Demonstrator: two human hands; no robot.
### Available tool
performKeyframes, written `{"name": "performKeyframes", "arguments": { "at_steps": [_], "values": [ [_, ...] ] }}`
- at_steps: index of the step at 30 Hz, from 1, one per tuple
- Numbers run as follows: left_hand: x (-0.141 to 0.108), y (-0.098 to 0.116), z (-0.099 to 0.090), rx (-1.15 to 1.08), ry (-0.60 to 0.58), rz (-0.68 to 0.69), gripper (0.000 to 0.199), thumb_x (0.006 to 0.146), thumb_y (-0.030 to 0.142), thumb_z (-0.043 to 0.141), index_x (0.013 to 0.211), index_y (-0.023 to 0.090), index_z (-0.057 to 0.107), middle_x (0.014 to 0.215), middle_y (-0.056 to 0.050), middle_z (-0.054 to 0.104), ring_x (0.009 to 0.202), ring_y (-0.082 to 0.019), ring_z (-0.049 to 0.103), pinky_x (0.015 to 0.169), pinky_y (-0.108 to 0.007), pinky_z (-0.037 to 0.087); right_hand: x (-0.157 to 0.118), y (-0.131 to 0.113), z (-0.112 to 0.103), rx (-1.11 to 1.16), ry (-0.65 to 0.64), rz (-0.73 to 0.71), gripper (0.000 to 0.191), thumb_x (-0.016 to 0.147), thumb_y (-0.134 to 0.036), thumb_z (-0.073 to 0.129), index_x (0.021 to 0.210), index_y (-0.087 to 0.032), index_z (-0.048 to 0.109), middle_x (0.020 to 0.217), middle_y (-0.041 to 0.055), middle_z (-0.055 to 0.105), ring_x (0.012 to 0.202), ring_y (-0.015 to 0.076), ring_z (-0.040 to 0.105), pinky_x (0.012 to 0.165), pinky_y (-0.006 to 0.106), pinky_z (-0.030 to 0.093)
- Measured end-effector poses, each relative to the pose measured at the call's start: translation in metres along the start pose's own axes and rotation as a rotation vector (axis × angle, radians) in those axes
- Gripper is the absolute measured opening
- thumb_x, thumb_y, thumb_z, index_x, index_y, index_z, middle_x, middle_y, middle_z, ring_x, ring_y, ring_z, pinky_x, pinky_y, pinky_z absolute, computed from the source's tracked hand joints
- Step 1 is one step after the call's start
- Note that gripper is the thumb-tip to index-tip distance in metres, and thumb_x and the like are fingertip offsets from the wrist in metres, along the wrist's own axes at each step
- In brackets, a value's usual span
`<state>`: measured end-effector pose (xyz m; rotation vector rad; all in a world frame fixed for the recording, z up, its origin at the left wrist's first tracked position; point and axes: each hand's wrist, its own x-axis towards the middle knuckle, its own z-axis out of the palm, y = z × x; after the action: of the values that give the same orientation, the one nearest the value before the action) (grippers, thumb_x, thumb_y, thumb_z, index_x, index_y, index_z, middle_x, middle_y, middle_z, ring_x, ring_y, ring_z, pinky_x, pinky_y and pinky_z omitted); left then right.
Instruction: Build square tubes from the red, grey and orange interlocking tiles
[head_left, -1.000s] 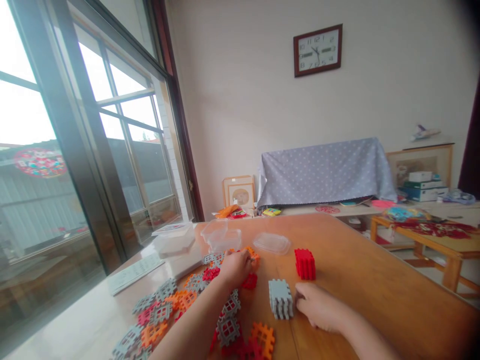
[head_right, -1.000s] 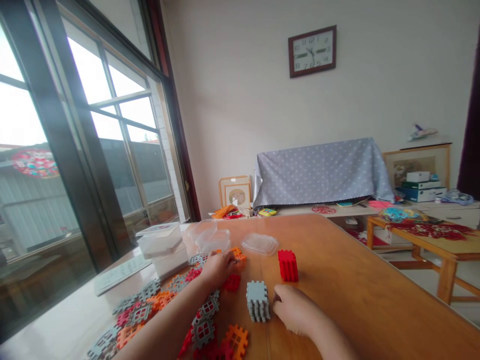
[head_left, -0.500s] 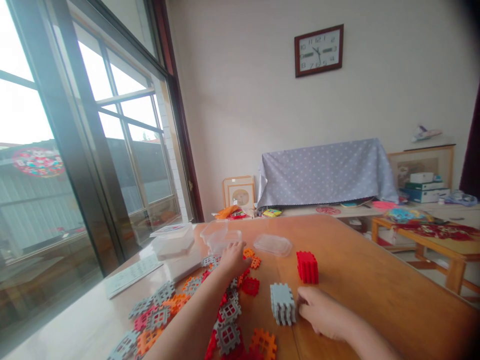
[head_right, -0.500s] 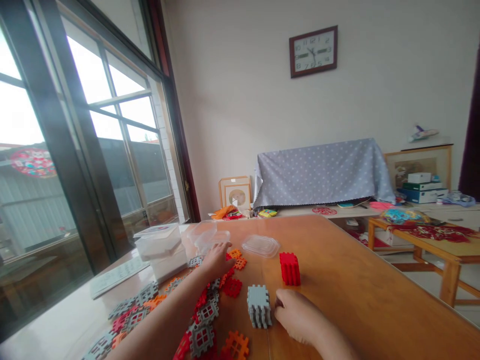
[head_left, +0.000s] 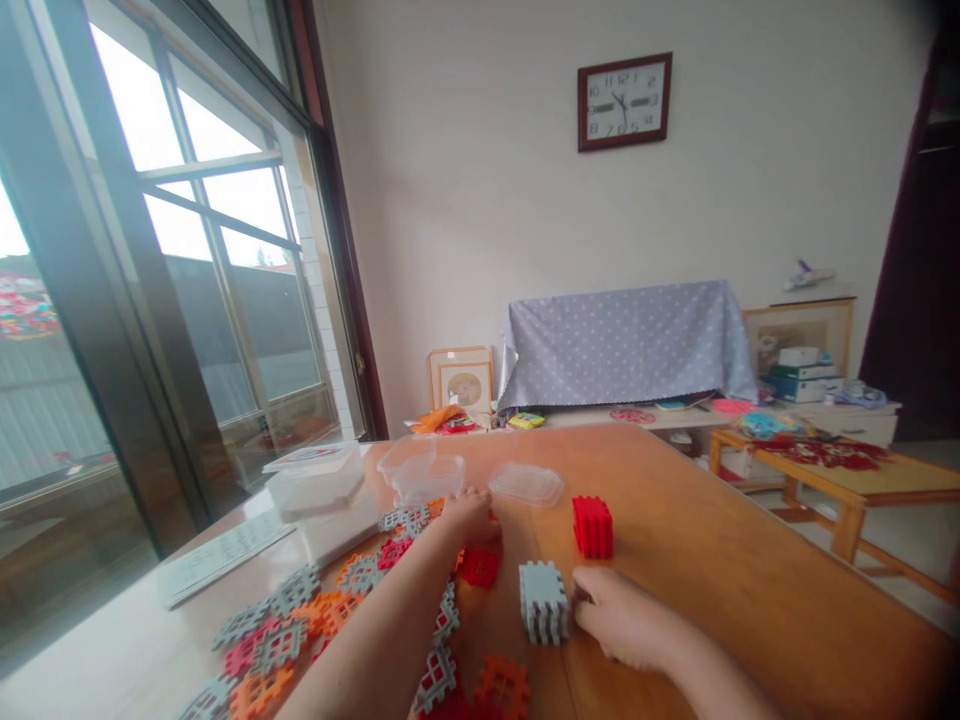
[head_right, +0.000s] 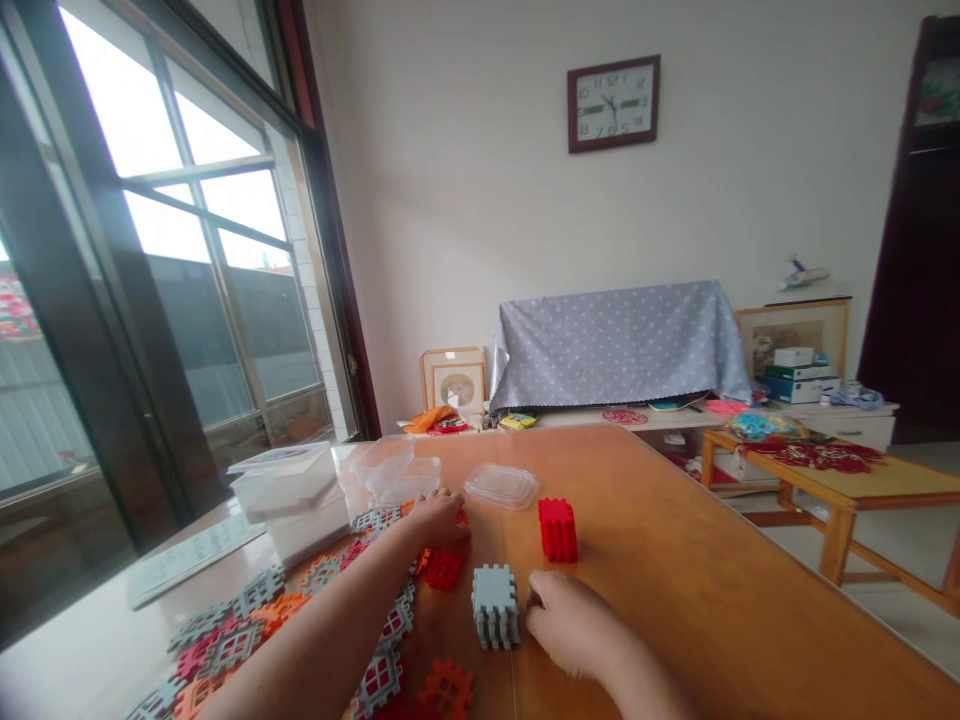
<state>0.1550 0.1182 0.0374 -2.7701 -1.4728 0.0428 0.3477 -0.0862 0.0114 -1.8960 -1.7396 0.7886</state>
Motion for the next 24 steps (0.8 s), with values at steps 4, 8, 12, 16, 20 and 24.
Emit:
{"name": "performKeyframes", "arguments": {
  "at_steps": [4,8,12,16,20,24],
  "values": [
    [-0.023,0.0,-0.007,0.015,-0.001,0.063,0.034,0.075,0.036,0.062,0.107,0.024,0.069,0.121,-0.013,0.065,0.115,-0.033,0.058,0.1,-0.051,0.041,0.001,0.004,0.0,0.035,-0.042,0.019,0.009,0.084,-0.018,0.05,0.084,-0.021,0.058,0.061,-0.0034,0.058,0.057,0.012,0.051,0.054,0.023,0.026],
    [-0.051,-0.003,-0.016,0.015,0.012,0.111,0.03,0.076,0.029,0.06,0.105,0.026,0.07,0.116,-0.01,0.067,0.117,-0.033,0.056,0.102,-0.052,0.038,0.001,0.003,-0.001,0.032,-0.066,0.036,0.007,0.084,-0.018,0.05,0.084,-0.021,0.057,0.061,-0.0037,0.058,0.057,0.0121,0.053,0.054,0.022,0.029],
    [-0.074,-0.006,-0.022,-0.011,0.045,0.131,0.04,0.075,0.027,0.062,0.115,0.027,0.064,0.125,-0.009,0.063,0.124,-0.032,0.052,0.106,-0.051,0.036,-0.001,0.001,-0.004,0.022,-0.09,0.056,0.005,0.083,-0.019,0.051,0.083,-0.021,0.055,0.063,-0.0032,0.059,0.057,0.0117,0.054,0.055,0.021,0.031],
    [-0.091,-0.002,-0.021,-0.37,0.024,0.185,0.058,0.068,0.02,0.066,0.125,0.021,0.055,0.13,-0.01,0.06,0.118,-0.025,0.056,0.1,-0.037,0.045,-0.002,0.001,-0.007,0.032,-0.131,0.078,0.003,0.082,-0.02,0.051,0.079,-0.022,0.052,0.06,-0.0025,0.06,0.053,0.0116,0.053,0.053,0.021,0.033],
    [-0.113,0.014,-0.009,-0.8,-0.083,0.065,0.06,0.071,0.018,0.063,0.129,0.018,0.048,0.129,-0.011,0.059,0.102,-0.018,0.061,0.081,-0.026,0.052,-0.002,0.004,-0.008,0.057,-0.174,0.096,0.003,0.082,-0.021,0.05,0.08,-0.022,0.051,0.059,-0.0017,0.061,0.049,0.0122,0.054,0.049,0.021,0.034],
    [-0.134,0.033,0.002,-0.865,-0.119,0.039,0.078,0.068,0.02,0.071,0.14,0.022,0.039,0.132,-0.012,0.056,0.11,-0.02,0.057,0.084,-0.027,0.052,-0.003,0.004,-0.009,0.066,-0.186,0.098,0.002,0.082,-0.022,0.049,0.08,-0.022,0.051,0.06,-0.001,0.063,0.048,0.0122,0.054,0.049,0.021,0.035]
  ]
}}
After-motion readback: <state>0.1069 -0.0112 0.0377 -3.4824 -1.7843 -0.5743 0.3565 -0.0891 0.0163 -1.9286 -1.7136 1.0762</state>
